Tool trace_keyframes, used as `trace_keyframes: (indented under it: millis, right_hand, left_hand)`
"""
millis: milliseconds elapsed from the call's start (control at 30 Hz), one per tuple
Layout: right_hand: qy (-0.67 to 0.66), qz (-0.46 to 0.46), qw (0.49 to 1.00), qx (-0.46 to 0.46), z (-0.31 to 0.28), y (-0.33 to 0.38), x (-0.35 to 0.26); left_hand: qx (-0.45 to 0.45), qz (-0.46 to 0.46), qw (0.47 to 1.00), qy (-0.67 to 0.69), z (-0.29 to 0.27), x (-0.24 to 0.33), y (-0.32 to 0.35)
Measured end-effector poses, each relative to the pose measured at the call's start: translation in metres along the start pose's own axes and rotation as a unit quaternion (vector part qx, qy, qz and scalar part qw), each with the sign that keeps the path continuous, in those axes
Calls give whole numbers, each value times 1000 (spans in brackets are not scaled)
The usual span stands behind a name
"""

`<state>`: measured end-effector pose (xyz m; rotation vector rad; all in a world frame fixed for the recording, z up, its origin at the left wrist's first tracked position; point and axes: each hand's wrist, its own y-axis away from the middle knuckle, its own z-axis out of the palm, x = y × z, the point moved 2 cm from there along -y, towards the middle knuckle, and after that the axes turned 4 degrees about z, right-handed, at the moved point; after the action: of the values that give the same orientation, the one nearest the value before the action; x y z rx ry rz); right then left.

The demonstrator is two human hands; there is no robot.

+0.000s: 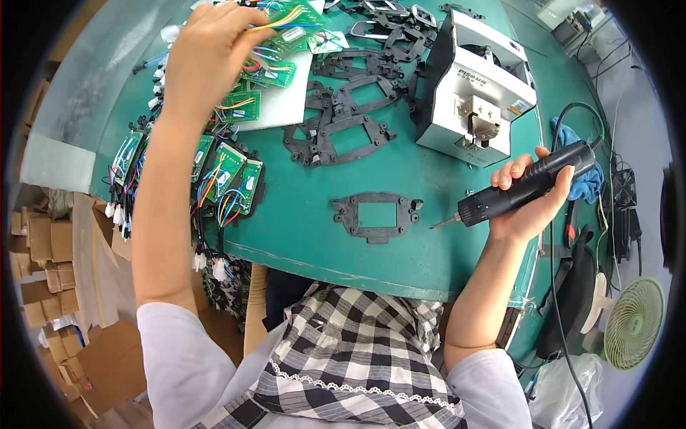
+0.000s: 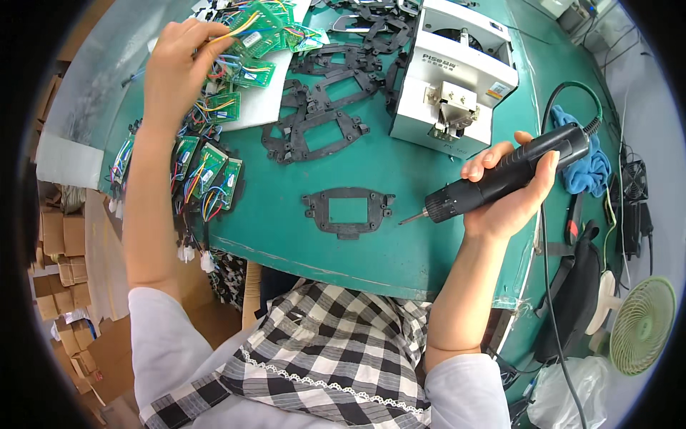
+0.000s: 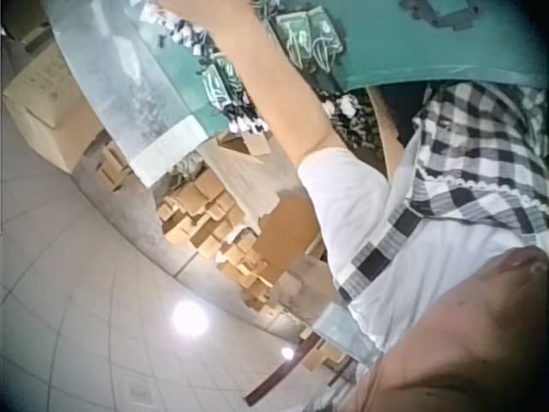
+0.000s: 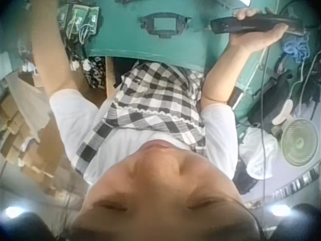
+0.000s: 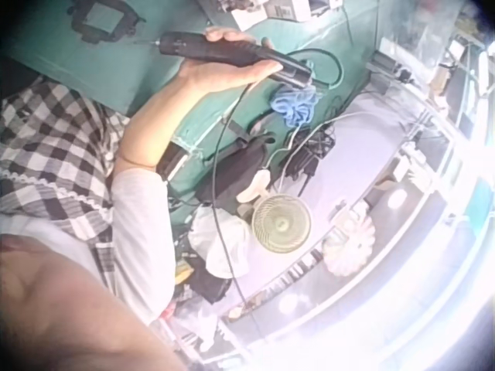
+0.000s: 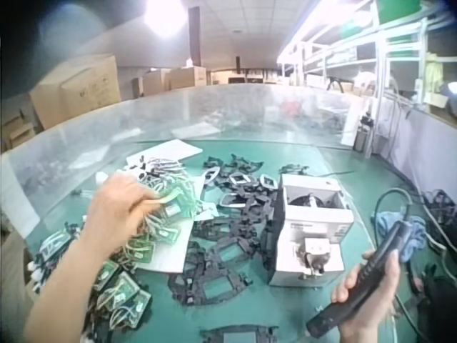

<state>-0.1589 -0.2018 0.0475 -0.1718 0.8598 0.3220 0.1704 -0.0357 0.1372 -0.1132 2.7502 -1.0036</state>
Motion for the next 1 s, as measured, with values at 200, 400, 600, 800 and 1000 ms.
trace_keyframes:
  millis: [200, 400, 600, 800, 1000]
  right_hand:
    - [6, 2, 1000, 2, 4, 0, -1]
    - [1, 2, 1000, 10, 2, 2, -3]
    - [10, -1, 1000, 6, 4, 1, 1]
    - [3, -4, 1000, 8, 2, 1, 0]
    - [79, -66, 995, 6, 23, -4, -13]
  left_hand:
    - [91, 19, 986, -137, 6, -34, 24]
    - [119, 111, 985, -59, -10, 69, 39]
    - [-81, 119, 983, 115, 23, 160, 84]
    - [-135, -8, 942, 308, 31, 163, 92]
    - [-179, -34, 936, 300, 36, 178, 97]
